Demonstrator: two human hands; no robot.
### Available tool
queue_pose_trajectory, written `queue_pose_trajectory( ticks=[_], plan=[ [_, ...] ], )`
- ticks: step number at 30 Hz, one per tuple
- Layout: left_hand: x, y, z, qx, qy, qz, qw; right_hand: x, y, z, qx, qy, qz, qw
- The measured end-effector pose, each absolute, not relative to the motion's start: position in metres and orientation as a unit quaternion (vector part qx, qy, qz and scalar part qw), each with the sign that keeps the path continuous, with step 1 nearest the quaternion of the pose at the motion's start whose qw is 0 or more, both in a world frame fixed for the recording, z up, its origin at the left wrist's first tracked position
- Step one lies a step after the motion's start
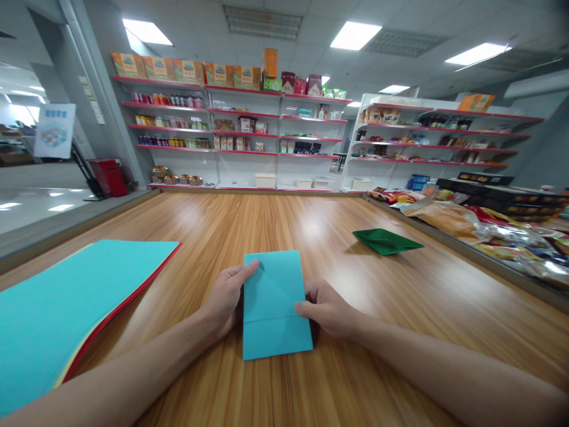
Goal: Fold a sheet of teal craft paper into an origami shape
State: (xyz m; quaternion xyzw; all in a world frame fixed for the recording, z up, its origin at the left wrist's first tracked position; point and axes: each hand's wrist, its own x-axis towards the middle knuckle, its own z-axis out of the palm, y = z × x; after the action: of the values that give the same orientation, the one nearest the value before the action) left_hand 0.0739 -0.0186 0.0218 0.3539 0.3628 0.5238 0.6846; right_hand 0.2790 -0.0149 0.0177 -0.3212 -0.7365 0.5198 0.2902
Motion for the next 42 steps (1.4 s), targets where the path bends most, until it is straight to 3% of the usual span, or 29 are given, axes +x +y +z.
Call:
queue_pose_trajectory(
  ticks=[35,42],
  plan=[
    [0.0741,-0.017,0.0213,0.314,0.368,0.576,0.659,0.2808,-0.0136,0.0135,-0.292,-0.744,0.516,0.307],
    [0.0744,-0.0183,0.0175,0.384,0.369,0.534,0.657,0.2816,-0.0141,0.0136,-0.306,-0.733,0.519,0.315]
  ],
)
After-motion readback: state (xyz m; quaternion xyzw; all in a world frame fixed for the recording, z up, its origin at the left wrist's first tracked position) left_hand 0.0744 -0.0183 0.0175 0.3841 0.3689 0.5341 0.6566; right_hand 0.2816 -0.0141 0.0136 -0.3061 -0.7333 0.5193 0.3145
